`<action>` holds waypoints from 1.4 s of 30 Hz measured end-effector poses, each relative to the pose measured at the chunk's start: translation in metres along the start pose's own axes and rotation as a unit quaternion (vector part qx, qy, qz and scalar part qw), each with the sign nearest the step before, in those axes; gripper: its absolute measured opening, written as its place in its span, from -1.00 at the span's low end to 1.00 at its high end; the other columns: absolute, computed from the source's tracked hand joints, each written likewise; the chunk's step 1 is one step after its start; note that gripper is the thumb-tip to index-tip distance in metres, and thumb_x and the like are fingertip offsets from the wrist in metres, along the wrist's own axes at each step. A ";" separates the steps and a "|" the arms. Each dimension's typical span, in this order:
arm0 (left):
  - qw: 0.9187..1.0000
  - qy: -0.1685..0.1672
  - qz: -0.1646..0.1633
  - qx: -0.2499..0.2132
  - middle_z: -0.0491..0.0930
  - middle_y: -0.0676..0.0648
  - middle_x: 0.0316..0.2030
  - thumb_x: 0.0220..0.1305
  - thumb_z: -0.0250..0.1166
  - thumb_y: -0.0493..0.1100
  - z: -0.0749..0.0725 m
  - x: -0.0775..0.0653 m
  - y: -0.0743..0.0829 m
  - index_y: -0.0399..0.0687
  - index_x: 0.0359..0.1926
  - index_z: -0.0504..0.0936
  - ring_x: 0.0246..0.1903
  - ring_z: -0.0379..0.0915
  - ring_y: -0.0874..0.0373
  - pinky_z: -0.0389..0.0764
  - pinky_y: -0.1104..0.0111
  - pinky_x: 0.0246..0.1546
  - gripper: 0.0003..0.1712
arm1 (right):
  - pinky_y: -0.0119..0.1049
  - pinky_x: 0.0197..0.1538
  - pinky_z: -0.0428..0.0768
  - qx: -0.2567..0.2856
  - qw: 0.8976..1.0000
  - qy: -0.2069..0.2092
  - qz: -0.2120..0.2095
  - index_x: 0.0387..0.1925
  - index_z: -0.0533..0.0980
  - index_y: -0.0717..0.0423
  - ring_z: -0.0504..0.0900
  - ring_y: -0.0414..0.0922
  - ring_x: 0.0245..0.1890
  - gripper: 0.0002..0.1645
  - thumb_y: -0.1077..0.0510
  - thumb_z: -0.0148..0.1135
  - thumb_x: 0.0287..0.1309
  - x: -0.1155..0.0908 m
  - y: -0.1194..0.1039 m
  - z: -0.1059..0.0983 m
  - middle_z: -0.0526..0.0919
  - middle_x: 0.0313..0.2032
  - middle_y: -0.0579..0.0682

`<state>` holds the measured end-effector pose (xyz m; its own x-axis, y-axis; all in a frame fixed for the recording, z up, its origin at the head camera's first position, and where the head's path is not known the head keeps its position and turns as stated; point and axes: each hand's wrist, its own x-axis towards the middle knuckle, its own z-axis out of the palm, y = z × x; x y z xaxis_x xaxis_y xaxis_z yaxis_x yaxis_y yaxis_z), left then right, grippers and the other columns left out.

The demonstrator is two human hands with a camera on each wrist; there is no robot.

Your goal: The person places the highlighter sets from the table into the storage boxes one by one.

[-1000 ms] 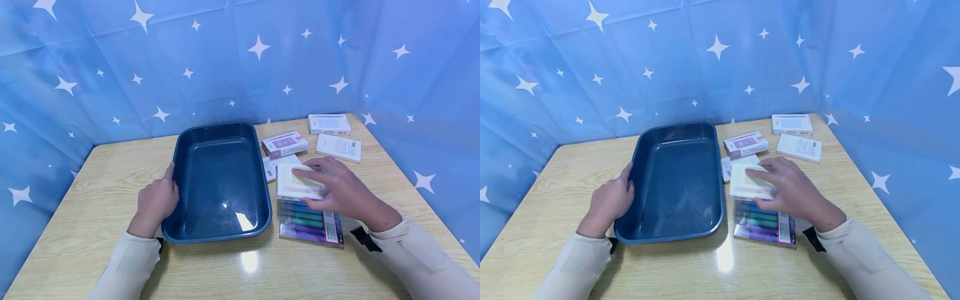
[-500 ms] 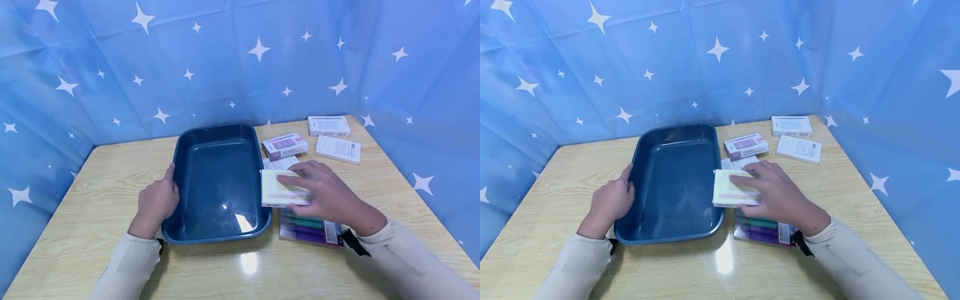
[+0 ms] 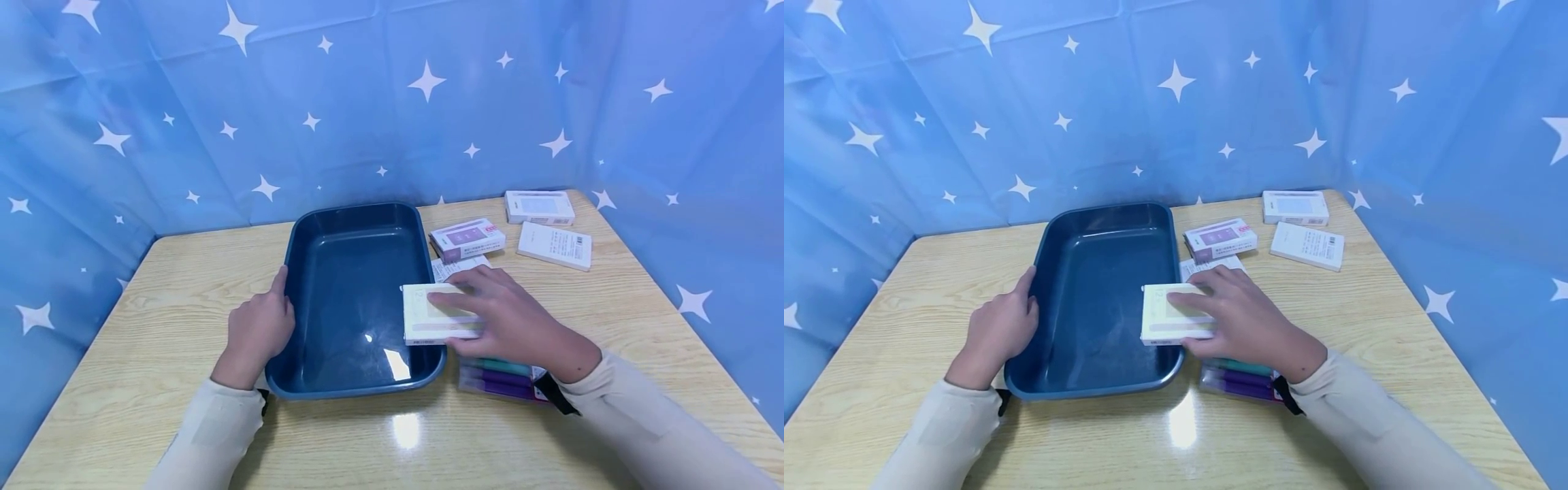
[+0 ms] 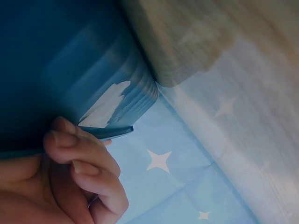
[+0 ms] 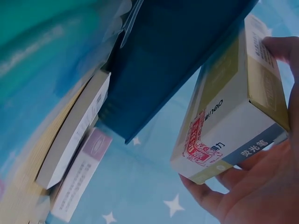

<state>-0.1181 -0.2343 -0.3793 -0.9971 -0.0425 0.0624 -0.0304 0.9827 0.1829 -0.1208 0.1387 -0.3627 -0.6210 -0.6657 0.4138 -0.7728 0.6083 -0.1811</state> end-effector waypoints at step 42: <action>1.000 -0.001 0.000 -0.003 0.30 -0.05 -0.81 0.46 -0.06 -0.17 0.001 0.001 0.000 -0.18 0.53 0.12 -0.84 0.23 0.07 0.18 0.32 -0.77 -0.33 | 0.02 0.16 0.48 0.047 0.998 -0.051 -0.011 0.18 0.60 -0.12 0.52 0.03 0.10 -0.34 -0.10 0.50 -0.02 0.025 -0.026 0.021 0.56 0.14 0.11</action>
<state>-0.1197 -0.2339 -0.3807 -0.9973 -0.0425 0.0599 -0.0305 0.9814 0.1895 -0.1190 0.0974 -0.3668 -0.6107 -0.7214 0.3266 -0.7919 0.5535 -0.2581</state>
